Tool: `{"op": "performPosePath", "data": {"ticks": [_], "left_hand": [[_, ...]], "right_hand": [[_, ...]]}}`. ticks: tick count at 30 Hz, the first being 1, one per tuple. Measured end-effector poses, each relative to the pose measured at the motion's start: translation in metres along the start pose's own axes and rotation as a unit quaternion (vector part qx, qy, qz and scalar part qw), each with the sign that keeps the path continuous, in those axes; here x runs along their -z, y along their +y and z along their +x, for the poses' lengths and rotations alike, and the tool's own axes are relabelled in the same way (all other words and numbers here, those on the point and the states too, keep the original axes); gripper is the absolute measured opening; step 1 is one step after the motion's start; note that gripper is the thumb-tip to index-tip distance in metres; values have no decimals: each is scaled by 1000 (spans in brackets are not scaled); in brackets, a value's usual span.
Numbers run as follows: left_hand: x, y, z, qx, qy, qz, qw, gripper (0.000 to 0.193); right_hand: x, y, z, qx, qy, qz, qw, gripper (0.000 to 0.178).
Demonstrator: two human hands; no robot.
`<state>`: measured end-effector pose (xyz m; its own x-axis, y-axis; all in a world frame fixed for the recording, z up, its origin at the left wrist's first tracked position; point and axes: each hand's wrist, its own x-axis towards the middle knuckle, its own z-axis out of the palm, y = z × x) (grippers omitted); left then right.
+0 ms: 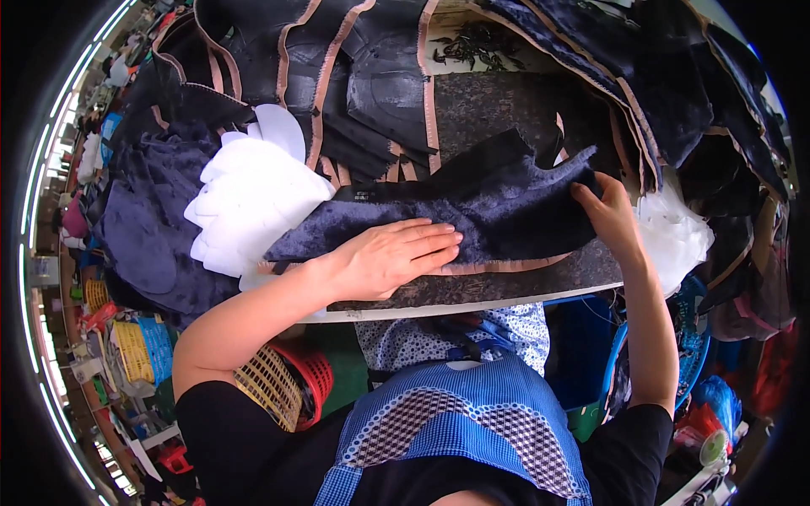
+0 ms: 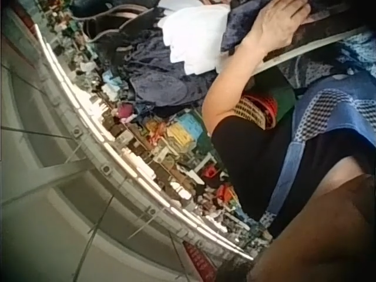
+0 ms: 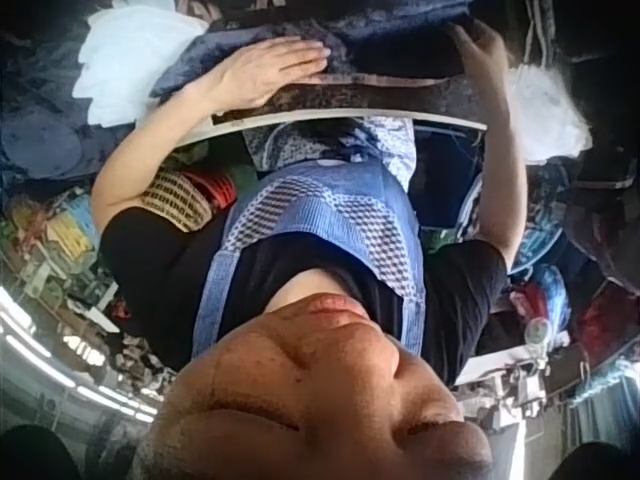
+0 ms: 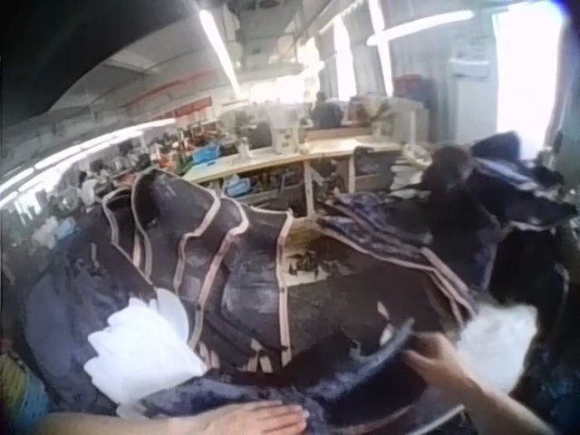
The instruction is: Assembling shoe components by inserting white foam padding into leather upper sections.
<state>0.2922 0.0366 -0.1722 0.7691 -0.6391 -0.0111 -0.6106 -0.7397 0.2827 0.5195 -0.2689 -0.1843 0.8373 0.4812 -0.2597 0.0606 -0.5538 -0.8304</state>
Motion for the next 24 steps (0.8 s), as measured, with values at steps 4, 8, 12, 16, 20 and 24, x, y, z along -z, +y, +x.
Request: {"op": "performPosePath", "data": {"ticks": [4, 8, 12, 16, 20, 24], "left_hand": [[3, 20, 33, 75, 31, 19, 997, 81], [-10, 27, 59, 135, -51, 64, 987, 77], [-29, 14, 65, 6, 66, 79, 995, 70], [-28, 7, 70, -10, 41, -1, 999, 72], [-26, 7, 74, -7, 59, -45, 997, 78], [-26, 30, 99, 77, 90, 51, 992, 83]], "right_hand": [[-12, 9, -8, 118, 93, -108, 983, 24], [-31, 7, -9, 163, 168, -158, 959, 28], [-39, 13, -7, 208, 214, -225, 928, 28], [-33, 12, 3, 235, 203, -296, 903, 30], [-13, 11, 13, 171, 156, -216, 949, 29], [7, 6, 9, 170, -2, 12, 985, 23]]}}
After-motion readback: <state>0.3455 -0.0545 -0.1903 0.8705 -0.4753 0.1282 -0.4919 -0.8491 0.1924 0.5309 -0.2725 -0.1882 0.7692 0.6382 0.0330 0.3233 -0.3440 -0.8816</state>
